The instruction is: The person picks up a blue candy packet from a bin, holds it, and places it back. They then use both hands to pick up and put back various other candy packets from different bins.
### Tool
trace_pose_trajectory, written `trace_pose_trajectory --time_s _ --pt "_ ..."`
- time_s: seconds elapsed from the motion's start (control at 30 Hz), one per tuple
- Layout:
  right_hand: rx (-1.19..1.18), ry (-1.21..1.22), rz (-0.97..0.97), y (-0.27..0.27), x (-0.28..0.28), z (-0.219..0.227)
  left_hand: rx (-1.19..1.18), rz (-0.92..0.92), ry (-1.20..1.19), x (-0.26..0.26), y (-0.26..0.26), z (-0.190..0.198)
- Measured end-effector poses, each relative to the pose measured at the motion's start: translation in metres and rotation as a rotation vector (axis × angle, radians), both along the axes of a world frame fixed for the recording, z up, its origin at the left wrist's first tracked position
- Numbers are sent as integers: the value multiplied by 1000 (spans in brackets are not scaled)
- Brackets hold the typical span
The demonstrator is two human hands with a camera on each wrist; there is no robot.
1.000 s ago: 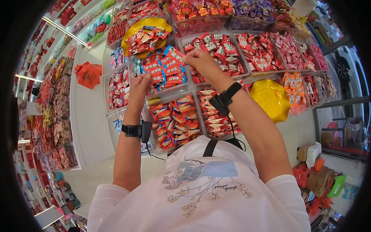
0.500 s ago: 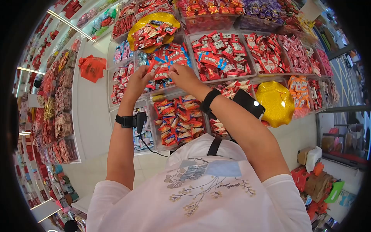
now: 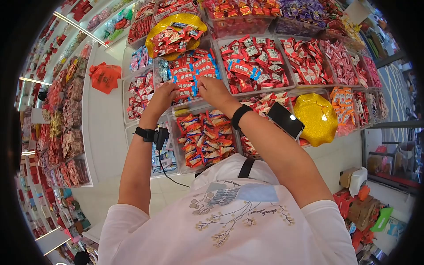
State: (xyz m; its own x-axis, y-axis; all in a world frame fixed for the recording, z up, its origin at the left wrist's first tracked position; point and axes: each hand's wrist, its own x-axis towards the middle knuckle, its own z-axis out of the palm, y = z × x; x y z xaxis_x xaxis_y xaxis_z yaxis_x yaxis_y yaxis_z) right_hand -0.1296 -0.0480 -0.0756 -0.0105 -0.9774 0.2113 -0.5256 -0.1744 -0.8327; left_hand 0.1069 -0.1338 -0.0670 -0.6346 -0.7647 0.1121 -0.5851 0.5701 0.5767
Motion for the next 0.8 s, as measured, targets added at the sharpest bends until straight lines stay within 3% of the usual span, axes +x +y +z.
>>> trace_pose_trajectory --time_s 0.07,0.27,0.37,0.8 --pt "6 0 -10 1 0 1 33 63 67 -2 3 3" --pt "-8 38 -23 0 1 0 -43 -18 -25 1 4 0" --pt "-1 30 -19 1 1 2 -54 29 -67 -3 9 2" --pt "14 58 -10 0 0 0 -223 128 103 -6 27 10"
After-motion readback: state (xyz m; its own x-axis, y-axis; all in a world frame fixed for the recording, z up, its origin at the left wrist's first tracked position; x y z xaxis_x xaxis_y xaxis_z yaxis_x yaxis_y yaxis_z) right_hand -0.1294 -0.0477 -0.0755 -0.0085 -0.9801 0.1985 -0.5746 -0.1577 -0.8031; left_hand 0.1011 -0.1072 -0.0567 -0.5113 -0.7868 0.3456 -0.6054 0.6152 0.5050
